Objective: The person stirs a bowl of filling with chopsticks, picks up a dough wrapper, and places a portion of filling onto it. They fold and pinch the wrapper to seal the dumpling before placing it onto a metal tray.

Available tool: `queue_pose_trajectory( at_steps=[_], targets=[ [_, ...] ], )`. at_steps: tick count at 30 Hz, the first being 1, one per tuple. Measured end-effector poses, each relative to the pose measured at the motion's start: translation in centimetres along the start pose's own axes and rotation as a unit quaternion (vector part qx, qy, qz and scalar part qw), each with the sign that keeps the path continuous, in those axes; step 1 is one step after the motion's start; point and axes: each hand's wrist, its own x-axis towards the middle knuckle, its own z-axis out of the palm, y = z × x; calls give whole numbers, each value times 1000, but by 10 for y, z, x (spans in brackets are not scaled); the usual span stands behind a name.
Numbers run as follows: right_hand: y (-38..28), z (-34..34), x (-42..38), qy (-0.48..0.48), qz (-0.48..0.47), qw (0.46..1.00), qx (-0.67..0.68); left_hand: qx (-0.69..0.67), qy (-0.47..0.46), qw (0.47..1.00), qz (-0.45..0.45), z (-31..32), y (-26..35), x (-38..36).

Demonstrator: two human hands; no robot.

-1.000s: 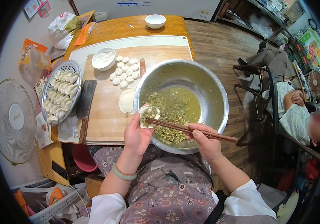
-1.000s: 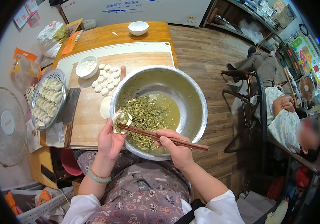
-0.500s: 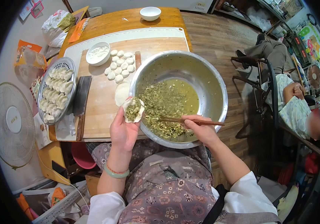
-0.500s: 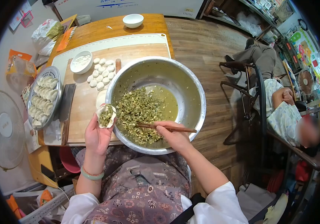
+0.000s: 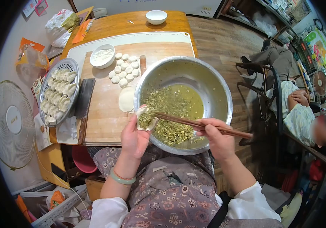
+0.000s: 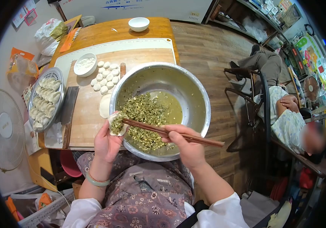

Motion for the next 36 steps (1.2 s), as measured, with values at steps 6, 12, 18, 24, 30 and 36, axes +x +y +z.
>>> queue_pose_trajectory(
  at_steps=[6,12,18,24,30,36],
  targets=[
    [21,7,-3,-96,-86,979,-158,-11,-5,1000,-23,-6,-3,4],
    [6,-6,-1,-107,-244,869,-417,-13,0,1000,-2,-3,5,5],
    [59,4,11,-250,-224,758,-559,-18,-24,999,-15,3,4,0],
    [51,8,24,-186,-237,797,-523,96,-20,995,-18,16,-1,-8],
    [45,25,28,-88,-24,943,-320,110,-28,992,-50,23,-14,-9],
    [57,20,30,0,11,996,-90,142,1,989,-34,14,-10,-6]
  ],
)
